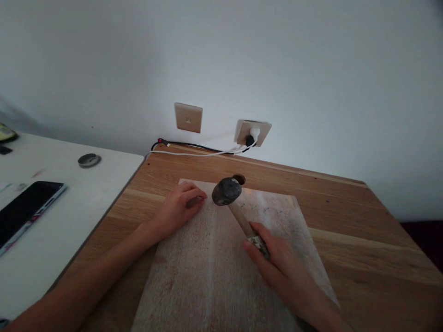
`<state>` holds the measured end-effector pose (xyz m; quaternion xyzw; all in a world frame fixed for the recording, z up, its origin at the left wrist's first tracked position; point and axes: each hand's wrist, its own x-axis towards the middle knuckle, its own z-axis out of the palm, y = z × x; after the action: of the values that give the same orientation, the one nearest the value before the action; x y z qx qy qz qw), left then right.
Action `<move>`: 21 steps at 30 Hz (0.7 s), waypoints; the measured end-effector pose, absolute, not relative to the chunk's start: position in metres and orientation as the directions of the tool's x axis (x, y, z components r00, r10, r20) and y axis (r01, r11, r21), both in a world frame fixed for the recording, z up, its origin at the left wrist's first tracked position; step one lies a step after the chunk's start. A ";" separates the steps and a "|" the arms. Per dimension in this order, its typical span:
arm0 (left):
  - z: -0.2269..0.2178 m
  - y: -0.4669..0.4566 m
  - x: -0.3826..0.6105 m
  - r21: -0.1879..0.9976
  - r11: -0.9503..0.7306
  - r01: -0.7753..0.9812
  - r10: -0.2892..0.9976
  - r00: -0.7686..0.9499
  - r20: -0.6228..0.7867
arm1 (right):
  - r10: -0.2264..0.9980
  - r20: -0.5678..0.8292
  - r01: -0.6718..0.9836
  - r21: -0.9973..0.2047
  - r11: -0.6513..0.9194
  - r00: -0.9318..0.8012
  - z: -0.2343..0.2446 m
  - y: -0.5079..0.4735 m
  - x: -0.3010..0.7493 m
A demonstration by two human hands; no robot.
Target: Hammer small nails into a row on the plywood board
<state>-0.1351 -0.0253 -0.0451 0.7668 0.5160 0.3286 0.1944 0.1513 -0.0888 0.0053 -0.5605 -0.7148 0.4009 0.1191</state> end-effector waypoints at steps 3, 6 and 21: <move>-0.045 -0.025 -0.133 0.667 -0.367 0.648 0.930 0.242 0.276 | 0.886 -0.262 0.687 -0.722 0.084 -0.383 0.005 -0.087 0.146; -0.045 -0.026 -0.132 0.708 -0.316 0.631 0.948 0.187 0.257 | 0.873 -0.234 0.662 -0.739 0.127 -0.429 0.007 -0.083 0.139; -0.043 -0.026 -0.132 0.777 -0.220 0.590 0.976 0.135 0.174 | 0.842 -0.259 0.676 -0.719 0.159 -0.474 0.012 -0.077 0.127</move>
<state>-0.1325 -0.0262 -0.0427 0.6999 0.5593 0.3463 0.2782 0.1270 -0.0769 0.0125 -0.5028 -0.7546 0.4093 0.1012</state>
